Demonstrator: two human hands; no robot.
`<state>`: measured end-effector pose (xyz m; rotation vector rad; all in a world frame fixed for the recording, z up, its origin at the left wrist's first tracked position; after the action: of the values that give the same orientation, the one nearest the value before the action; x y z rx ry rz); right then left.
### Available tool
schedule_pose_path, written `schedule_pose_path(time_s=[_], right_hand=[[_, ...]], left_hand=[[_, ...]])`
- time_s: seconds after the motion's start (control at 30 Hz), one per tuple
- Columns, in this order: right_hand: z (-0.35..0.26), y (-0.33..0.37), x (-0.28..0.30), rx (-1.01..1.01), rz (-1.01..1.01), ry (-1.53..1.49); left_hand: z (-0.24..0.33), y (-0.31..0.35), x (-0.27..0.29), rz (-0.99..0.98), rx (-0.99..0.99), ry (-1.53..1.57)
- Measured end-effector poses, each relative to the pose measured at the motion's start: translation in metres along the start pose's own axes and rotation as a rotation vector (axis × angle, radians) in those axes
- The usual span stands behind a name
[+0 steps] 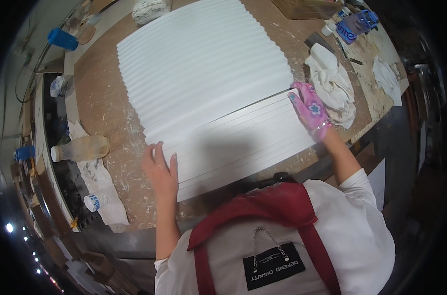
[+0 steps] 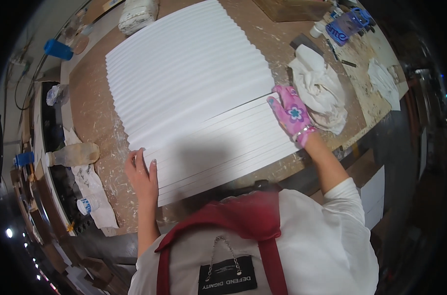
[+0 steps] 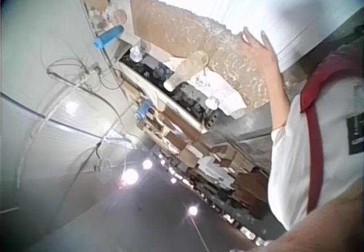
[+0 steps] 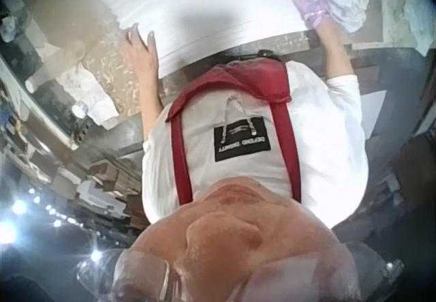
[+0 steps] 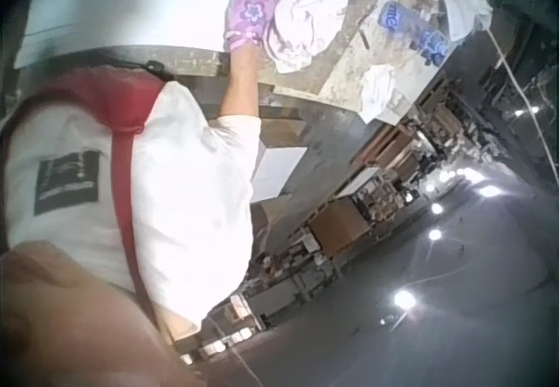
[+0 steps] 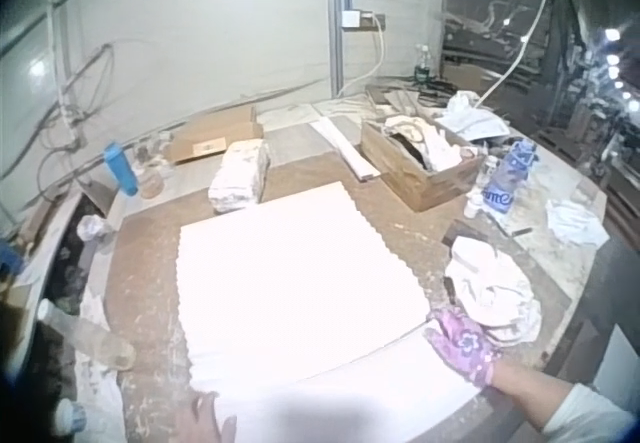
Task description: The person sands the surfaces and edges of white panels with a sanding block, wipes them with a cloth, pours liquid from a bottle onto the cloth, and applies a substance from a container to the panel edges with a spatula.
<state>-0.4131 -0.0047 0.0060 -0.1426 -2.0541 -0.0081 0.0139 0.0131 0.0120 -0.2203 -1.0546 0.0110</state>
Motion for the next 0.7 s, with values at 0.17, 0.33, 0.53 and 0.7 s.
schedule_pose_path(time_s=[0.17,0.33,0.53,0.7], right_hand=[[0.004,0.017,0.002,-0.076,-0.036,-0.077],[0.015,0.007,-0.009,-0.013,0.105,0.088],[0.022,-0.030,-0.023,-0.054,-0.028,0.074],[0.026,0.020,0.035,-0.012,0.061,-0.156]], left_hand=[[-0.014,0.020,-0.007,-0.112,0.045,-0.029],[-0.001,-0.002,-0.005,-0.079,0.003,-0.244],[-0.013,-0.026,-0.013,-0.142,0.139,-0.244],[-0.061,0.029,0.014,0.112,0.132,0.226]])
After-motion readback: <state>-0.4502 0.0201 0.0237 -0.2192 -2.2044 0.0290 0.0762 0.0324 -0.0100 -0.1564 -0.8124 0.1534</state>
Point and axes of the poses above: each hand's wrist, its own y-axis away from the middle knuckle, its own x-axis out of the back of the hand, z = x × y, the point moved 8 cm from there along -y, towards the middle knuckle, and after that the axes turned 2 degrees about y, right-handed, at the moved point
